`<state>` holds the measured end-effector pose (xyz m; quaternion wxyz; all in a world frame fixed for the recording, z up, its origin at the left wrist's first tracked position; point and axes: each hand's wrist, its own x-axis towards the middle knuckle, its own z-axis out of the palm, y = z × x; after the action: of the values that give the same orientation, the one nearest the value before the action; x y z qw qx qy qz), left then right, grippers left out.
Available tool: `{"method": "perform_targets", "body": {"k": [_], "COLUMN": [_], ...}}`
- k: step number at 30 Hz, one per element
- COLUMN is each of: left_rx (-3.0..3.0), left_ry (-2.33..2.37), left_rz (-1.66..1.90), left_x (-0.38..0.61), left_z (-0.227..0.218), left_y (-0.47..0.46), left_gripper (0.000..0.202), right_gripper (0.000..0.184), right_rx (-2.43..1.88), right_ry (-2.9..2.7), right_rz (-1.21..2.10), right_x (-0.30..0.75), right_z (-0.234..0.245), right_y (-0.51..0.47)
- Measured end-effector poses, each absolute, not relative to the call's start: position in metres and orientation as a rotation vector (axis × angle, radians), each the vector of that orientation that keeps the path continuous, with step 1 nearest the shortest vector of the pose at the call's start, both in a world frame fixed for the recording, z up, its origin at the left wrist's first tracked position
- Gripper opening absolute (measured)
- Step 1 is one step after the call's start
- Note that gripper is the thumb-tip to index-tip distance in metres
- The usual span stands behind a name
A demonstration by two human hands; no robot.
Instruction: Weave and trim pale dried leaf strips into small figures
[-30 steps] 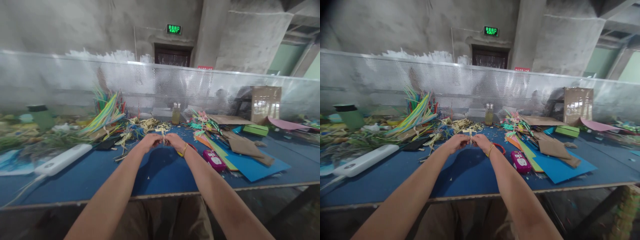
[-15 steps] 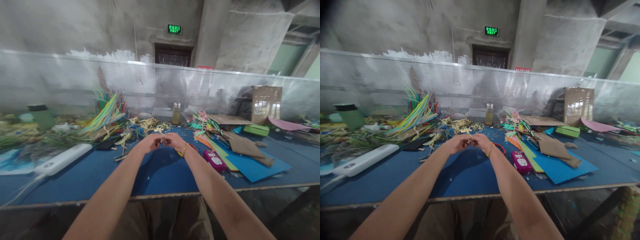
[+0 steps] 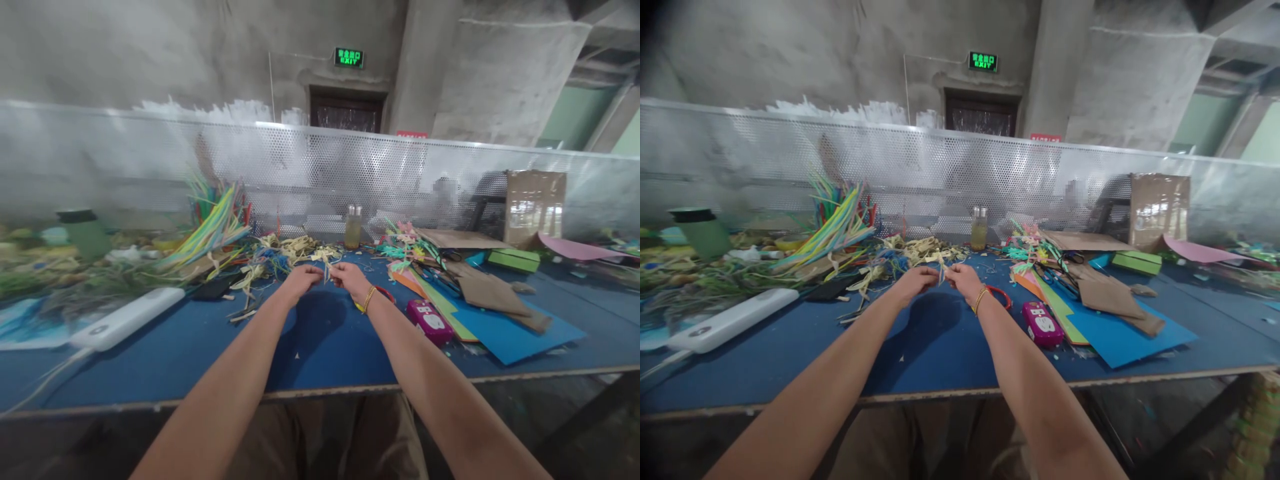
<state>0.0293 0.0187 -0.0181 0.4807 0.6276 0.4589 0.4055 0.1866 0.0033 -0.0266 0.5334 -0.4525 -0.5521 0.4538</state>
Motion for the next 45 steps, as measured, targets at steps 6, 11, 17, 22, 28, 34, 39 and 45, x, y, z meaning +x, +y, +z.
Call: {"method": "perform_targets", "body": {"k": [6, 11, 17, 22, 28, 34, 39, 45], "left_rx": [1.457, 1.514, 1.568, 1.562, 1.530, 1.522, 1.568, 1.662], "left_ry": [0.957, 0.995, 0.984, 1.055, 1.068, 1.079, 1.065, 1.013], "left_rz": [1.017, 1.037, 1.004, 1.017, 1.049, 1.015, 0.990, 0.942], "left_x": [0.0337, 0.0297, 0.0300, 0.0309, 0.0311, 0.0316, 0.0306, 0.0285], "left_z": [-0.0131, -0.0195, -0.0167, -0.0149, -0.0150, -0.0130, -0.0152, -0.0184], "left_y": [0.0145, 0.0194, 0.0161, 0.0136, 0.0142, 0.0125, 0.0140, 0.0168], "left_gripper": [0.026, 0.030, 0.025, 0.018, 0.017, 0.020, 0.020, 0.022], "right_gripper": [0.026, 0.022, 0.019, 0.018, 0.019, 0.021, 0.019, 0.016], "right_rx": [-1.146, -1.172, -1.200, -1.213, -1.205, -1.268, -1.269, -1.284], "right_ry": [-1.428, -1.435, -1.515, -1.554, -1.617, -1.612, -1.587, -1.596], "right_rz": [0.949, 0.950, 0.792, 0.766, 0.740, 0.703, 0.757, 0.736], "right_x": [0.1842, 0.1837, 0.1859, 0.1863, 0.1875, 0.1873, 0.1872, 0.1864], "right_z": [-0.0313, -0.0301, -0.0284, -0.0284, -0.0280, -0.0278, -0.0278, -0.0246], "right_y": [0.0027, 0.0005, -0.0002, -0.0003, -0.0012, -0.0016, -0.0005, -0.0046]}}
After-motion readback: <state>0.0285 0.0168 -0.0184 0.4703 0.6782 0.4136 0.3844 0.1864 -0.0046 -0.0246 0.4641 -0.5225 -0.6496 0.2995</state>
